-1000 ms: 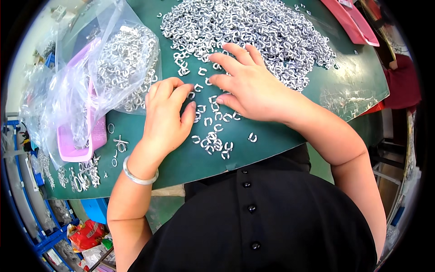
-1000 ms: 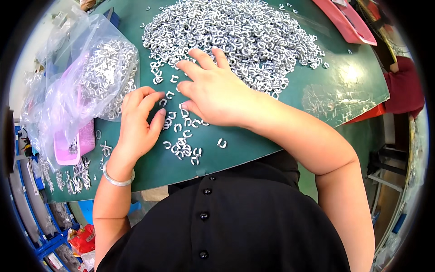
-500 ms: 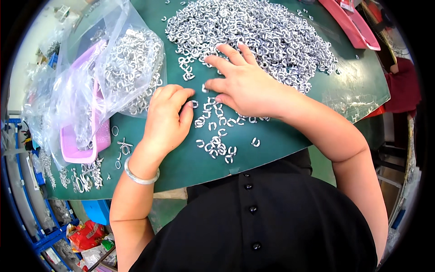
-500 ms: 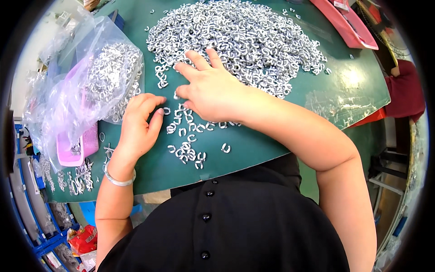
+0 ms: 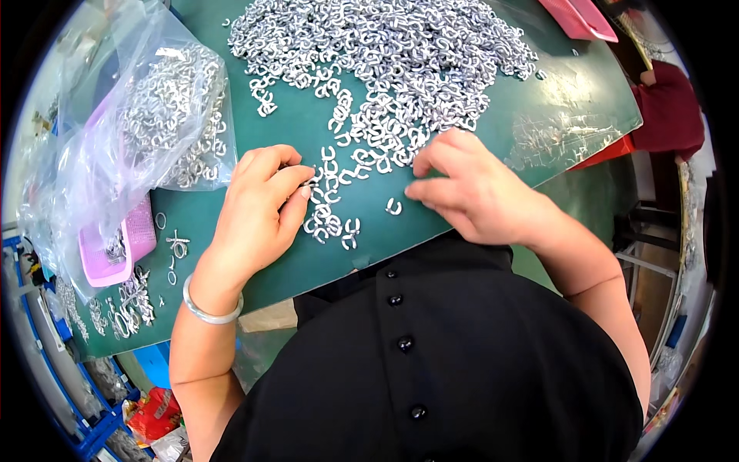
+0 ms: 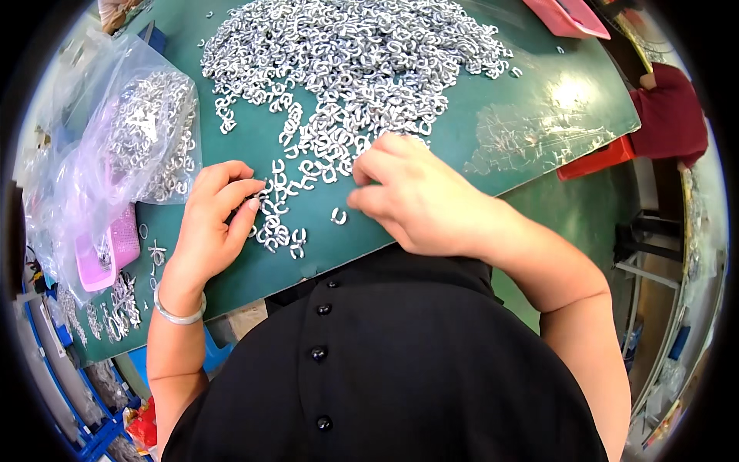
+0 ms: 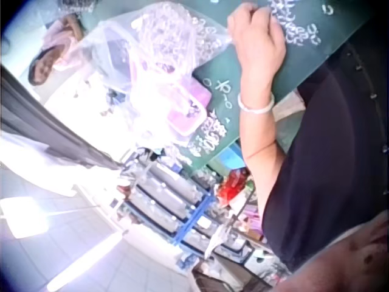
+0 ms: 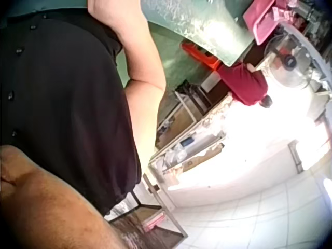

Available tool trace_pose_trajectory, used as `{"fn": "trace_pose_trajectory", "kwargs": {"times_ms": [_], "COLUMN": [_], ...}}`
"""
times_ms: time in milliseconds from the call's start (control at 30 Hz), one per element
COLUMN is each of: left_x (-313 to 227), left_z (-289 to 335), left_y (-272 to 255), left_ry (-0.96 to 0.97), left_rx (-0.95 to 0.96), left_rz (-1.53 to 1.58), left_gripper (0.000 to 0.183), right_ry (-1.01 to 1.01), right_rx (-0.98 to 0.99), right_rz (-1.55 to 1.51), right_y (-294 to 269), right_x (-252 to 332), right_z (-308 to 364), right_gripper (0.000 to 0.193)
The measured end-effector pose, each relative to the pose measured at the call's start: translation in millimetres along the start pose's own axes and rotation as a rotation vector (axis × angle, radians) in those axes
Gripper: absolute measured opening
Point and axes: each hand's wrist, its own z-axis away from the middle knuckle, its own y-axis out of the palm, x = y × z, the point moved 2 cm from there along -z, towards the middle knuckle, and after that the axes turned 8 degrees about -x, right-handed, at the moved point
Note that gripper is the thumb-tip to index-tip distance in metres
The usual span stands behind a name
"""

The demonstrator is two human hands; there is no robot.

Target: The person connects small metal clips together by hand, picking individual pieces from a pile and joining them on the work table.

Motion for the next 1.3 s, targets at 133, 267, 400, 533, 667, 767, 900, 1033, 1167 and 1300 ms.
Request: {"fn": "trace_pose_trajectory", "kwargs": {"times_ms": [133,267,400,533,667,767,900,1033,1167,1300], "left_x": [-8,-16,-25,-35,-33,-33,-34,-32,-28,-27], "left_z": [1,-1,-4,-10,-11,-12,-14,-13,-16,-27], "left_y": [1,4,10,16,17,17,18,18,19,28], "left_ry": [0.02,0.02,0.062,0.112,0.119,0.133,0.136,0.132,0.121,0.032], "left_rx": [-0.031,-0.034,0.01,0.059,0.077,0.093,0.076,0.076,0.047,-0.023], "left_rz": [-0.024,-0.023,-0.029,-0.09,-0.076,-0.059,-0.037,-0.046,-0.001,-0.045], "left_gripper": [0.019,0.023,0.03,0.034,0.033,0.031,0.028,0.028,0.029,0.023], "right_ry": [0.05,0.046,0.016,0.105,0.093,0.084,0.078,0.065,0.048,0.051], "right_rx": [-0.007,-0.027,-0.077,-0.173,-0.267,-0.295,-0.294,-0.22,-0.16,-0.241], "right_rz": [-0.015,0.017,-0.02,0.089,0.168,0.181,0.192,0.155,0.095,0.167], "right_y": [8,19,24,22,20,23,26,25,23,29], "right_x": [11,17,18,8,3,3,4,4,1,-1], "right_z": [14,14,7,5,3,2,-2,-3,-4,-11], "right_gripper": [0.03,0.033,0.032,0.028,0.021,0.023,0.024,0.021,0.026,0.018]}}
